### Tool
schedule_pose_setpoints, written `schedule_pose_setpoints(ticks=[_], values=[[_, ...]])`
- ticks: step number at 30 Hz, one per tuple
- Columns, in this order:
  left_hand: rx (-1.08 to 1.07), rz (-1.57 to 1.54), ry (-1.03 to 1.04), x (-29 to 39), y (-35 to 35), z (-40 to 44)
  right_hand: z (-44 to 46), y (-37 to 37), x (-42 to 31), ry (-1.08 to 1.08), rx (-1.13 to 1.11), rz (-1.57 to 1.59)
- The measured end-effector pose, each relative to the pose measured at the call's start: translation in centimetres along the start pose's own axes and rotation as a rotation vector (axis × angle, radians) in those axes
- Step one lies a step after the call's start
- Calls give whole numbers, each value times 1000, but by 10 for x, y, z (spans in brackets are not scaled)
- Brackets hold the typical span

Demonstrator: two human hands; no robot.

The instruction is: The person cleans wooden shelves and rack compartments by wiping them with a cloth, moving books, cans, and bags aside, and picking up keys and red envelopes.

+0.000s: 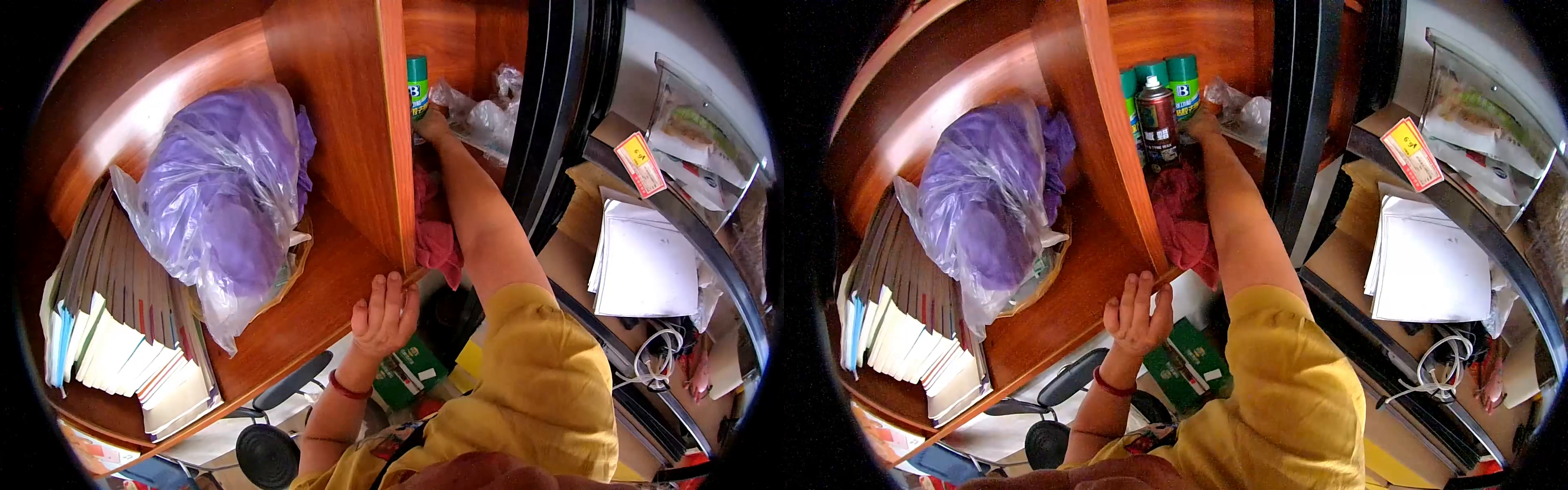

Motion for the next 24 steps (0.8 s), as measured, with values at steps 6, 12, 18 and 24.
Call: schedule_pose_setpoints(ticks=[6, 12, 18, 24], values=[[-30, -31, 7, 0, 0, -2, -13, -24, -4, 228, 115, 39], [-41, 4, 33, 0, 0, -2, -22, -74, -5, 287, 234, -121], [-58, 30, 77, 0, 2, -2, -5, -78, 19, 439, 311, -133], [23, 73, 93, 2, 6, -9, 37, -70, 58, 419, 389, -93]])
Point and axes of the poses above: each hand's wrist, its own z-axis towards the middle knuckle, its own y-axis out of the palm, x = y × z, the point moved 6 cm from there along z, towards the middle knuckle, and after that the axes turned 6 degrees about z, right-handed, at the moved point
